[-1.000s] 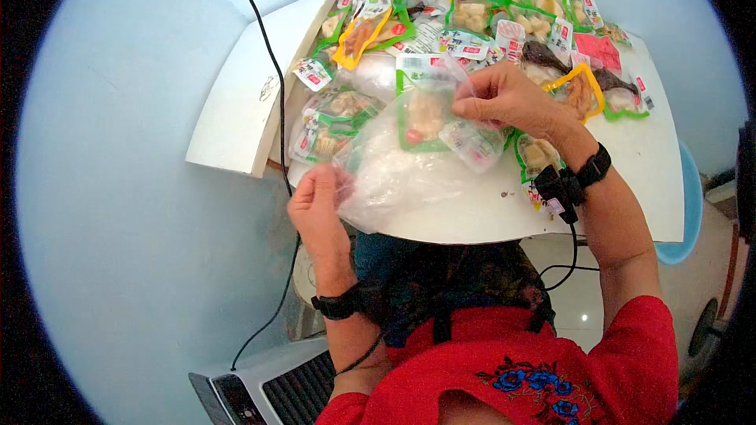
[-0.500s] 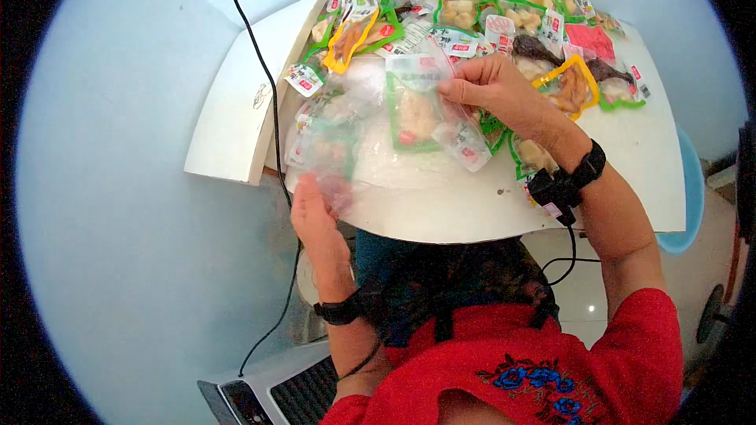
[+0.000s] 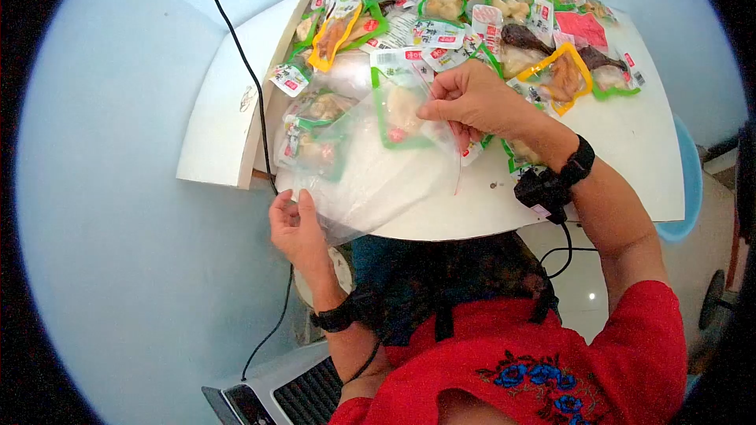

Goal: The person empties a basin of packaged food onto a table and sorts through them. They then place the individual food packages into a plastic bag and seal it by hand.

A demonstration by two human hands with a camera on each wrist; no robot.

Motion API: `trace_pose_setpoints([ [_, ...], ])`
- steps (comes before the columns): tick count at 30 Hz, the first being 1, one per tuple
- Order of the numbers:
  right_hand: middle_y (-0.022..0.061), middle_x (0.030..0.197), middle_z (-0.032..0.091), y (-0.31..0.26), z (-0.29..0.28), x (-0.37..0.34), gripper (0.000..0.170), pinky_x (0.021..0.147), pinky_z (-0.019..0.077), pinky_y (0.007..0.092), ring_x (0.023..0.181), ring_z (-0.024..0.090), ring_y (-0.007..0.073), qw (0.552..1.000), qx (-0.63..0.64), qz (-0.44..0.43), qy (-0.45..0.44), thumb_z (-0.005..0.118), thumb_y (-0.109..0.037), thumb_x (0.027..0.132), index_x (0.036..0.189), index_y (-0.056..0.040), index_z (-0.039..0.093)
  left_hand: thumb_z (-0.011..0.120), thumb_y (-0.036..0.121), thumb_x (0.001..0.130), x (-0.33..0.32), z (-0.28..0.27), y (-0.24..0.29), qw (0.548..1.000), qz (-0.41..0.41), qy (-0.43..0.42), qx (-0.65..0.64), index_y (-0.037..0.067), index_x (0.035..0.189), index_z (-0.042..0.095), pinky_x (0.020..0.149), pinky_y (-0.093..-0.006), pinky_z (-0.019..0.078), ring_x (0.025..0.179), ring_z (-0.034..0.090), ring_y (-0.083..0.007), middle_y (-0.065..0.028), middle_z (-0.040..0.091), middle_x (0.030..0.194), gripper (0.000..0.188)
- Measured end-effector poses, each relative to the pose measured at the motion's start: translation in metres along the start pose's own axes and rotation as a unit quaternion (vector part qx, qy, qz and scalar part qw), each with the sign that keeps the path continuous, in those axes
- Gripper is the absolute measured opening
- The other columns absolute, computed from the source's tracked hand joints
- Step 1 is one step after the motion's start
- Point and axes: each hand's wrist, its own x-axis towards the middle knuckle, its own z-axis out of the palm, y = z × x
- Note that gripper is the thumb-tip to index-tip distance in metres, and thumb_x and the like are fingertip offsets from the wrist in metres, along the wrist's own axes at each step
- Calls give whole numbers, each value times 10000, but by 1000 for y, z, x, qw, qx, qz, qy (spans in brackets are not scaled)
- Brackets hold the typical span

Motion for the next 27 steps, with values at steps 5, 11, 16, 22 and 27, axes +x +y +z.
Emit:
trace_pose_setpoints([
  [5, 52, 522, 593, 2, 5, 1, 246, 341, 431, 241, 390, 583, 122, 999, -30, -7, 10, 704, -200, 866, 748, 0, 624, 691, 117, 854, -11, 2, 25, 939, 260, 74, 211, 8, 1005, 643, 572, -266, 432, 659, 542, -148, -72, 601, 780, 192],
  [11, 31, 544, 594, 2, 11, -1, 219, 347, 418, 210, 398, 568, 89, 999, -30, 3, 21, 707, -180, 867, 781, 4, 624, 828, 243, 725, -83, 49, 82, 917, 318, -230, 72, 47, 961, 596, 563, -348, 459, 662, 569, -257, -99, 570, 796, 385],
  [16, 14, 547, 584, 1, 14, -1, 221, 355, 422, 206, 406, 552, 70, 999, -34, -1, 26, 716, -198, 864, 794, -7, 631, 769, 166, 777, -95, 82, 72, 891, 368, -187, 190, 60, 865, 552, 542, -362, 437, 609, 532, -247, -105, 545, 766, 256],
  [22, 12, 541, 580, -1, 15, -4, 308, 364, 420, 212, 429, 567, 74, 1000, -26, -1, -5, 684, -332, 892, 820, -34, 653, 685, 102, 856, -88, 78, 68, 945, 258, -177, 96, 19, 783, 588, 497, -308, 410, 511, 502, -150, -63, 549, 620, 146],
  [27, 10, 555, 585, 3, 11, 0, 425, 371, 430, 225, 448, 589, 91, 997, 23, 21, -67, 641, -481, 898, 874, -58, 677, 633, 60, 877, -82, 67, 69, 962, 190, -184, 67, 12, 833, 591, 493, -311, 417, 537, 525, -200, -92, 559, 684, 77],
])
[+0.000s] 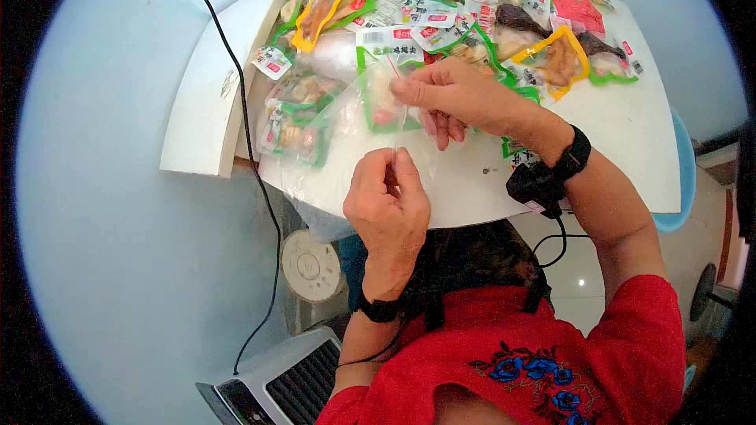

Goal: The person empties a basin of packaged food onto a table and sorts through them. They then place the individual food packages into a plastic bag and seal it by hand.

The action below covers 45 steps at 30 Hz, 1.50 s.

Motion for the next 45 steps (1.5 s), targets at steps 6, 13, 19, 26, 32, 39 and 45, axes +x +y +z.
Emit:
trace_pose_setpoints([
  [6, 0, 612, 584, -3, -2, -6, 201, 412, 416, 203, 494, 588, 73, 991, -102, -35, -79, 679, -178, 869, 1005, -34, 643, 613, 38, 881, 2, -5, -5, 998, 41, 46, -2, -5, 857, 600, 513, -322, 424, 571, 531, -213, -109, 561, 702, 51],
  [13, 35, 559, 539, 9, 7, -6, 246, 447, 436, 276, 485, 590, 144, 951, -280, -125, -26, 660, -86, 771, 997, 4, 619, 602, 38, 874, 5, -15, -2, 979, 129, 133, 82, 2, 838, 603, 543, -331, 424, 584, 524, -220, -103, 562, 709, 51],
  [19, 72, 617, 626, -16, -1, -13, 199, 453, 463, 268, 479, 610, 150, 944, -315, 9, -98, 666, -148, 801, 919, 10, 639, 634, -1, 782, -3, -5, -14, 973, 189, 100, 82, 20, 798, 570, 564, -389, 441, 637, 544, -302, -122, 556, 719, 69],
  [26, 35, 612, 631, -17, -23, -11, 190, 424, 497, 266, 501, 617, 99, 978, -207, 10, -7, 658, -166, 862, 842, 23, 662, 664, 14, 729, -8, 4, -29, 983, 163, 64, 48, 33, 743, 528, 623, -420, 457, 713, 559, -347, -148, 557, 765, 138],
  [32, 18, 623, 625, -14, -24, -5, 164, 417, 455, 234, 478, 573, 75, 976, -210, -41, 48, 616, -175, 917, 899, -17, 654, 673, 36, 745, -9, 11, -42, 988, 146, 42, 30, 35, 745, 524, 660, -445, 450, 750, 552, -354, -148, 548, 778, 149],
  [39, 6, 688, 647, -30, -30, -35, 201, 451, 455, 205, 566, 616, 68, 953, -190, -96, 214, 626, -194, 927, 994, -10, 674, 670, 62, 788, -8, 10, -45, 987, 156, 44, 17, 29, 756, 536, 670, -452, 446, 763, 550, -361, -149, 545, 776, 142],
  [45, 125, 779, 673, -9, -33, -101, 308, 608, 506, 332, 638, 631, 179, 834, -428, -84, 339, 671, -248, 870, 1014, 25, 663, 662, 59, 813, -11, 13, -48, 988, 142, 54, -3, 16, 832, 561, 699, -443, 457, 788, 563, -356, -146, 575, 828, 112],
])
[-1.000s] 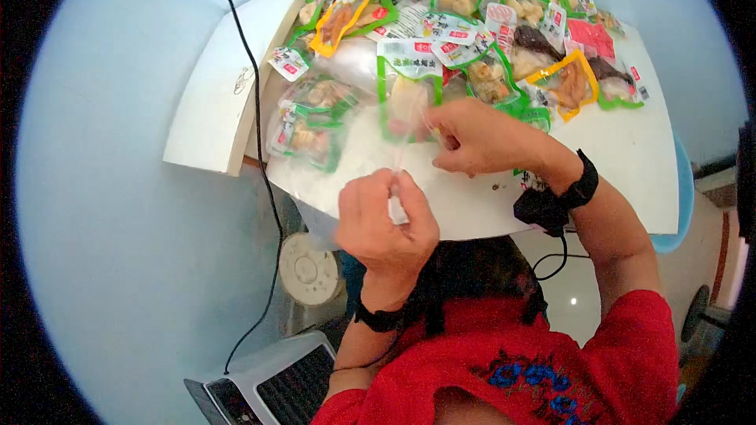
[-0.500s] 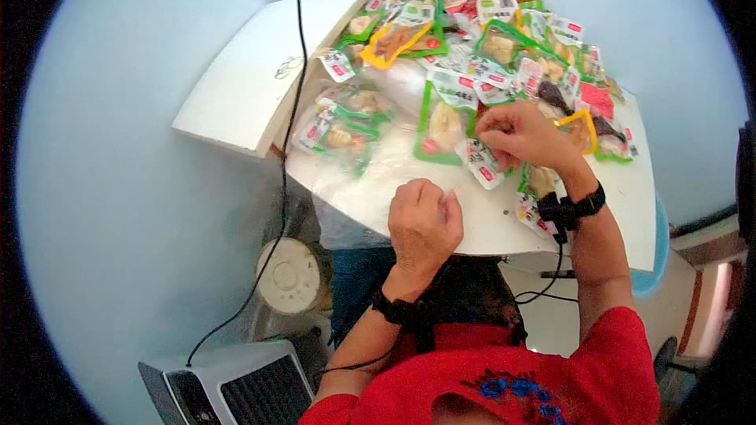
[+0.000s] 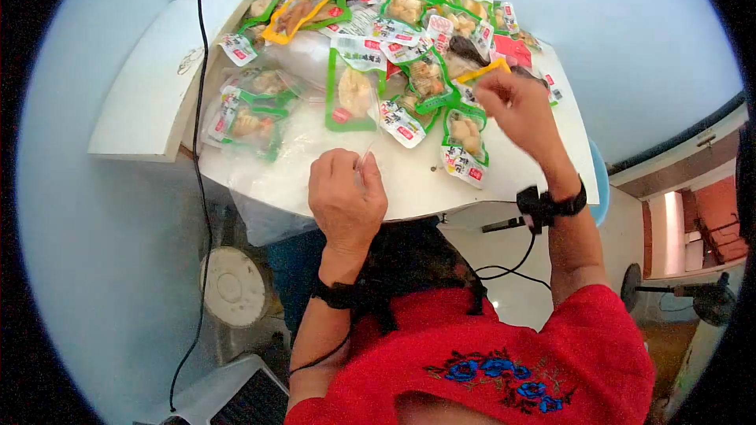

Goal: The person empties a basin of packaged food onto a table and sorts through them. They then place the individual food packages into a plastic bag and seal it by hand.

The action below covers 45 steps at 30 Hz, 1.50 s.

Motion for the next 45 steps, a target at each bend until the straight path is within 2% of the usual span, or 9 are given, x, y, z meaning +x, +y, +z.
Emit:
trace_pose_setpoints([
  [6, 169, 1057, 622, -25, 17, -74, 540, 738, 520, 425, 955, 613, 323, 959, -277, 50, -34, 673, -426, 850, 1174, 0, 595, 674, 32, 794, 0, -6, 8, 1000, -12, -3, -22, 13, 899, 569, 773, -437, 475, 883, 582, -353, -158, 594, 914, 149],
  [9, 189, 1155, 593, -10, 22, -73, 550, 863, 499, 438, 1077, 562, 355, 972, -232, 40, 29, 649, -407, 873, 1236, -2, 566, 675, 25, 789, -2, -4, 4, 999, 10, -2, -32, 15, 902, 575, 813, -435, 478, 931, 582, -353, -164, 610, 963, 151],
  [15, 202, 1296, 558, 29, 13, -40, 568, 1035, 409, 426, 1200, 512, 372, 987, -144, -70, -20, 657, -354, 870, 1316, -24, 533, 672, 27, 793, -6, -11, 11, 999, 24, -7, -25, 13, 871, 596, 830, -429, 484, 944, 588, -346, -170, 628, 1009, 110],
  [21, 200, 1295, 565, 12, 10, -39, 614, 1024, 420, 423, 1198, 522, 353, 988, -153, -19, -30, 695, -355, 831, 1321, -30, 522, 667, 23, 801, -7, -13, 12, 999, 33, -13, -9, 8, 881, 605, 824, -432, 487, 916, 597, -349, -168, 637, 968, 102],
  [28, 274, 1185, 560, -4, 29, -59, 872, 908, 464, 454, 1044, 554, 413, 973, -230, 19, 3, 753, -425, 733, 1337, 99, 407, 668, 2, 790, -6, -7, 14, 1000, 29, -10, 4, -6, 969, 595, 832, -433, 489, 936, 599, -356, -169, 633, 983, 193],
  [34, 261, 1310, 523, 5, 17, -61, 873, 1002, 438, 428, 1186, 521, 392, 994, -79, -11, -77, 765, -286, 734, 1435, 18, 343, 667, 2, 787, -8, -9, 15, 1000, 9, -13, 3, -1, 997, 587, 839, -427, 488, 944, 602, -351, -160, 631, 997, 224],
  [37, 221, 1339, 518, 1, 14, -59, 909, 1014, 425, 392, 1168, 545, 327, 994, 38, 13, -101, 757, -112, 698, 1484, -61, 303, 664, 2, 789, -7, -10, 16, 1000, -4, -25, -11, 6, 1008, 584, 847, -425, 488, 952, 603, -349, -156, 631, 997, 232],
  [40, 192, 1281, 555, -3, 16, -60, 977, 967, 450, 377, 1085, 570, 302, 993, 88, 14, -75, 787, -105, 669, 1498, -62, 272, 665, 8, 792, -8, -6, 18, 1000, -6, -6, -27, 11, 988, 586, 858, -423, 487, 964, 605, -348, -154, 635, 1010, 212],
  [45, 191, 1133, 594, 5, 10, -66, 703, 926, 463, 382, 1038, 561, 323, 983, -96, 127, -89, 841, -212, 623, 1225, -23, 532, 670, 13, 786, -8, -6, 17, 1000, -4, 1, -19, 27, 950, 591, 874, -426, 483, 985, 606, -347, -158, 641, 1041, 183],
])
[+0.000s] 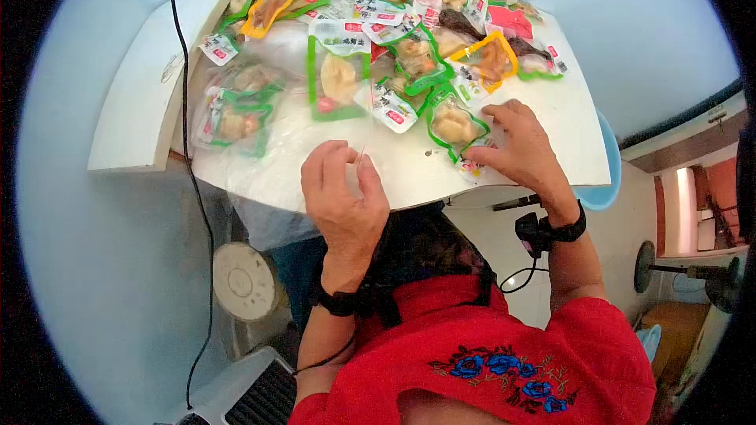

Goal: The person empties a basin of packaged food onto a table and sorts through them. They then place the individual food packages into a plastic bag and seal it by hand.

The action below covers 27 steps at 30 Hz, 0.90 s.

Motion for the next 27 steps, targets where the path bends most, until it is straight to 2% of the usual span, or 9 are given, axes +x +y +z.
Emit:
trace_pose_setpoints([
  [1, 202, 1111, 590, 3, 0, 1, 627, 935, 457, 392, 1069, 549, 345, 1000, -11, 19, -20, 852, -254, 614, 1131, -14, 590, 671, 13, 784, 0, 0, 0, 1000, -3, 4, -4, 29, 942, 592, 877, -427, 482, 988, 606, -347, -159, 642, 1046, 178],
  [4, 166, 1047, 615, 2, -1, -1, 457, 823, 505, 350, 963, 617, 271, 1000, -4, 8, -4, 846, -227, 637, 949, -3, 597, 673, 11, 778, 1, 0, 4, 1000, -12, 7, -4, 31, 923, 591, 887, -426, 480, 1003, 604, -352, -164, 640, 1056, 168],
  [7, 100, 963, 630, 7, 4, -4, 371, 676, 536, 297, 784, 645, 169, 964, 260, 52, -10, 810, -134, 697, 965, -2, 590, 669, 13, 786, 2, -2, 7, 1000, -23, 4, -11, 28, 898, 590, 911, -431, 473, 1043, 595, -356, -169, 632, 1094, 138],
  [10, 42, 891, 642, 0, 8, -10, 281, 581, 534, 242, 679, 627, 92, 912, 404, 18, 74, 752, -18, 740, 971, -13, 592, 664, 22, 798, 1, -2, 6, 1000, -20, 2, -18, 28, 880, 591, 949, -440, 459, 1114, 571, -360, -176, 618, 1149, 110],
  [11, 43, 893, 654, 0, 6, -8, 282, 624, 550, 232, 718, 639, 89, 928, 366, 12, 66, 738, 25, 758, 994, -21, 590, 661, 27, 804, 1, -3, 6, 1000, -19, 1, -19, 28, 880, 592, 959, -445, 453, 1135, 560, -363, -179, 614, 1162, 103],
  [14, 48, 899, 662, -24, 5, -22, 307, 637, 550, 229, 735, 646, 91, 875, 480, 37, 49, 759, 17, 755, 1009, -9, 588, 652, 40, 820, 1, -2, 8, 1000, -14, -2, -28, 25, 881, 596, 985, -455, 440, 1187, 532, -376, -184, 604, 1191, 84],
  [22, 50, 919, 683, -59, 11, -17, 351, 631, 535, 223, 743, 642, 65, 888, 447, 38, -99, 787, -51, 764, 1058, 3, 603, 668, 32, 790, 3, 0, 14, 998, 28, 8, -49, 17, 893, 592, 984, -491, 426, 1186, 515, -436, -201, 583, 1197, 129],
  [25, 51, 922, 689, -58, 14, -13, 335, 649, 543, 230, 753, 649, 71, 871, 471, 38, -136, 754, -61, 802, 1095, -1, 603, 637, 48, 834, 4, 0, 15, 997, 37, -6, -64, 21, 920, 594, 1013, -480, 416, 1216, 509, -432, -208, 600, 1208, 100],
  [27, 52, 930, 690, -59, 21, -12, 327, 657, 548, 236, 761, 654, 82, 833, 531, 43, -150, 716, -67, 838, 1135, -3, 595, 630, 47, 837, 4, 0, 17, 996, 45, -21, -79, 23, 927, 594, 1028, -494, 397, 1221, 504, -442, -208, 600, 1213, 100],
])
